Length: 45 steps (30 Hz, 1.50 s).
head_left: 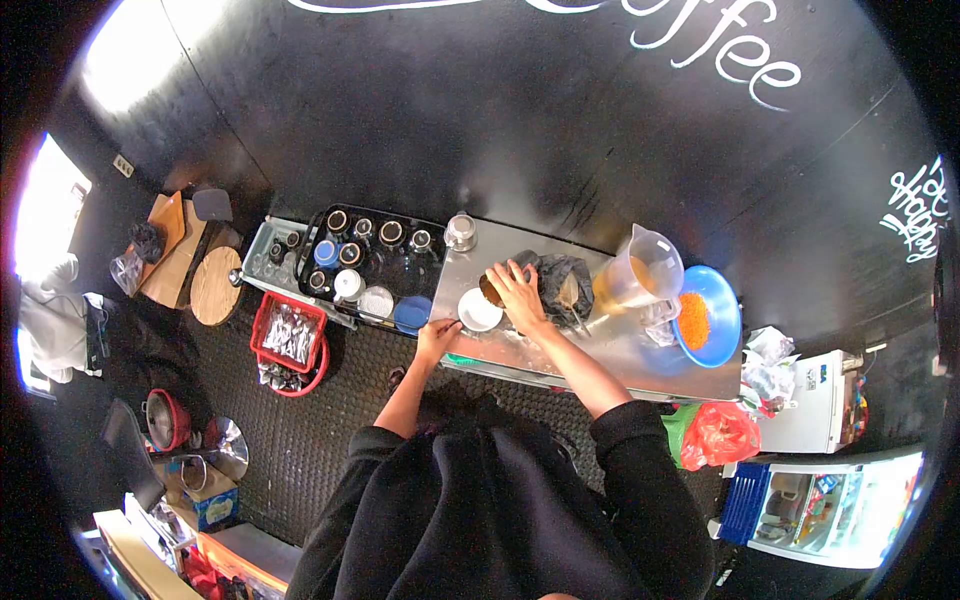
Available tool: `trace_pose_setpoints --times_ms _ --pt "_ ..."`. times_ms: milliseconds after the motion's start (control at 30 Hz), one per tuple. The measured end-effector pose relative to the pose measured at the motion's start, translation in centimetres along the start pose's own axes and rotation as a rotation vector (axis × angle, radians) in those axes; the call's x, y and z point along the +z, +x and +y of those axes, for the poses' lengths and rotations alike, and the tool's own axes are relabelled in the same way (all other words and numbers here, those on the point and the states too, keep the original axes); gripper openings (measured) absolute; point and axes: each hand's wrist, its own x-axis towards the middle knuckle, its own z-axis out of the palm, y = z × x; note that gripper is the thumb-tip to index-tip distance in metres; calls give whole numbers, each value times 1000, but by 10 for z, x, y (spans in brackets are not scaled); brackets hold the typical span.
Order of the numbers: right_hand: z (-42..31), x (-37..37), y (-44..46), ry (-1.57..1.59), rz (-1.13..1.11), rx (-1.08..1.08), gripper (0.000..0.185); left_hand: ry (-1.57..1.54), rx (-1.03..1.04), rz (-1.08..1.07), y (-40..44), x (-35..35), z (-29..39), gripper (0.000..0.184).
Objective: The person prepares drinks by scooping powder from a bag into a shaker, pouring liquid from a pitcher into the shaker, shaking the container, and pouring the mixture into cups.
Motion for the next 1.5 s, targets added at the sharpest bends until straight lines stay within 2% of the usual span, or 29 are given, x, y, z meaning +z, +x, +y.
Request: trace_pose_setpoints --times_ms 300,733,1233,1500 --pt "-3 2 0 -29 31 -4 50 -47 5 19 -3 -1 9 26" --pt "-6 2 0 -69 52 2 53 -93 48 46 3 5 -10 24" --pt "-8 4 -1 -108 33 12 55 -68 21 42 -1 1 2 25" --pt "-12 4 -3 -244 80 1 52 -72 30 43 0 1 0 25"
